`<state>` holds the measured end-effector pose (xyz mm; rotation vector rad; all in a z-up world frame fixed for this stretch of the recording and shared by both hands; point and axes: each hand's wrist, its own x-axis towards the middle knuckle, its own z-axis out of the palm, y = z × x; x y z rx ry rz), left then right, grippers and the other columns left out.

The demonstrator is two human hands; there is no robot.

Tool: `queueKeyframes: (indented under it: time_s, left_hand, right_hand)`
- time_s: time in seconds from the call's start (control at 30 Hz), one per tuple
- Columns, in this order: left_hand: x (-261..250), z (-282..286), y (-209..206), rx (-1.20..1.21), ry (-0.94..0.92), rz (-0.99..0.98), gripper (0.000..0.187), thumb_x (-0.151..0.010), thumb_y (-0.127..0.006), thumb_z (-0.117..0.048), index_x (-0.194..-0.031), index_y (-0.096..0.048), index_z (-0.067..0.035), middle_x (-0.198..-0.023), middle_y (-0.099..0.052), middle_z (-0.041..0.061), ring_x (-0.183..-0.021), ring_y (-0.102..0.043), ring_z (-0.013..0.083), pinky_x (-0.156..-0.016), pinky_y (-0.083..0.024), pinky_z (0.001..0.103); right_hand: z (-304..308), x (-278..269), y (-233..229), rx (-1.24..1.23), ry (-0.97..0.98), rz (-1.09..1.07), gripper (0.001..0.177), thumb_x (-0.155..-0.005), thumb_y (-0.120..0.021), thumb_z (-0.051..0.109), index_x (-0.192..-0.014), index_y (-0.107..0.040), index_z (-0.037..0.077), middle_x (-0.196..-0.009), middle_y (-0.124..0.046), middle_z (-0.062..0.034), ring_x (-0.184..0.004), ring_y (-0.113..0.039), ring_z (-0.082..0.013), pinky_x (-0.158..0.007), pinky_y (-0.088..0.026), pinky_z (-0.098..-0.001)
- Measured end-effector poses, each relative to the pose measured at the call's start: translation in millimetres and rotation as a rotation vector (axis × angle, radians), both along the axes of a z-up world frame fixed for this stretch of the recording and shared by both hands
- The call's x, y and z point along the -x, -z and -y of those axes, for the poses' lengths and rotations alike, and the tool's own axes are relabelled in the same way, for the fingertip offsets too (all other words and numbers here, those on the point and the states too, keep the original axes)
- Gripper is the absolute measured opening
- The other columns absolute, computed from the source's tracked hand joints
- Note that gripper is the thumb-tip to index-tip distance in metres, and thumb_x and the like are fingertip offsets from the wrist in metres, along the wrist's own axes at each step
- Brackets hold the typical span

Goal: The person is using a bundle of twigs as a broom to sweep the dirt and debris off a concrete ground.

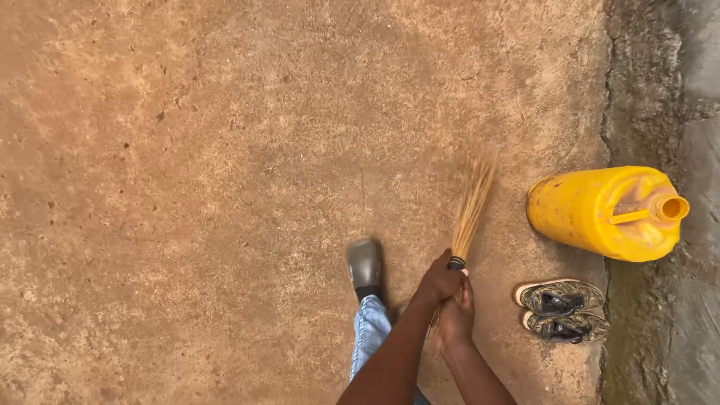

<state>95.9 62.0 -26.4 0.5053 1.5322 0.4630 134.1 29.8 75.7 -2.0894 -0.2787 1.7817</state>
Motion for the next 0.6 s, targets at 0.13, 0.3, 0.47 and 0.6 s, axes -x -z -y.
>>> queueKeyframes:
  time_s: [0.13,0.3,0.47,0.6]
  left_hand:
    - [16,2,35,0.074,0.132,-0.105,0.082,-0.090,-0.067,-0.027,-0.162,-0.030,-0.013,-0.148,-0.054,0.024,-0.131,-0.057,0.0353,-0.109,-0.045,0.039]
    - [120,28,-8,0.181,-0.539,-0.089,0.072,-0.092,-0.055,-0.018,-0.157,-0.027,-0.003,-0.114,-0.067,0.029,-0.095,-0.071,0.0392,-0.076,-0.058,0.045]
    - [158,9,-63,0.420,-0.995,-0.258,0.080,-0.102,-0.049,-0.016,-0.161,0.005,-0.006,-0.115,-0.059,0.024,-0.088,-0.068,0.0310,-0.073,-0.057,0.042]
    - [142,-33,-112,0.274,-0.798,-0.202,0.077,-0.101,-0.048,-0.016,-0.162,-0.004,-0.009,-0.110,-0.063,0.022,-0.086,-0.069,0.0311,-0.072,-0.057,0.043]
  right_hand:
    - [-8,16,35,-0.117,0.337,-0.101,0.059,-0.105,-0.039,0.010,-0.162,-0.028,0.025,-0.115,-0.065,-0.0061,-0.071,-0.073,-0.0055,-0.057,-0.063,-0.0236]
    - [-45,79,33,0.062,-0.374,-0.174,0.064,-0.097,-0.048,0.005,-0.157,-0.038,0.024,-0.085,-0.070,-0.0112,-0.041,-0.045,-0.0137,-0.033,-0.034,-0.0312]
    - [-87,122,15,0.246,-1.262,-0.254,0.055,-0.100,-0.056,0.019,-0.154,-0.052,0.025,-0.064,-0.061,-0.0007,-0.041,-0.045,-0.0041,-0.033,-0.035,-0.0241]
    - [-69,98,1,0.186,-0.960,-0.268,0.060,-0.099,-0.056,0.013,-0.156,-0.043,0.029,-0.073,-0.063,-0.0110,-0.042,-0.046,-0.0108,-0.033,-0.039,-0.0288]
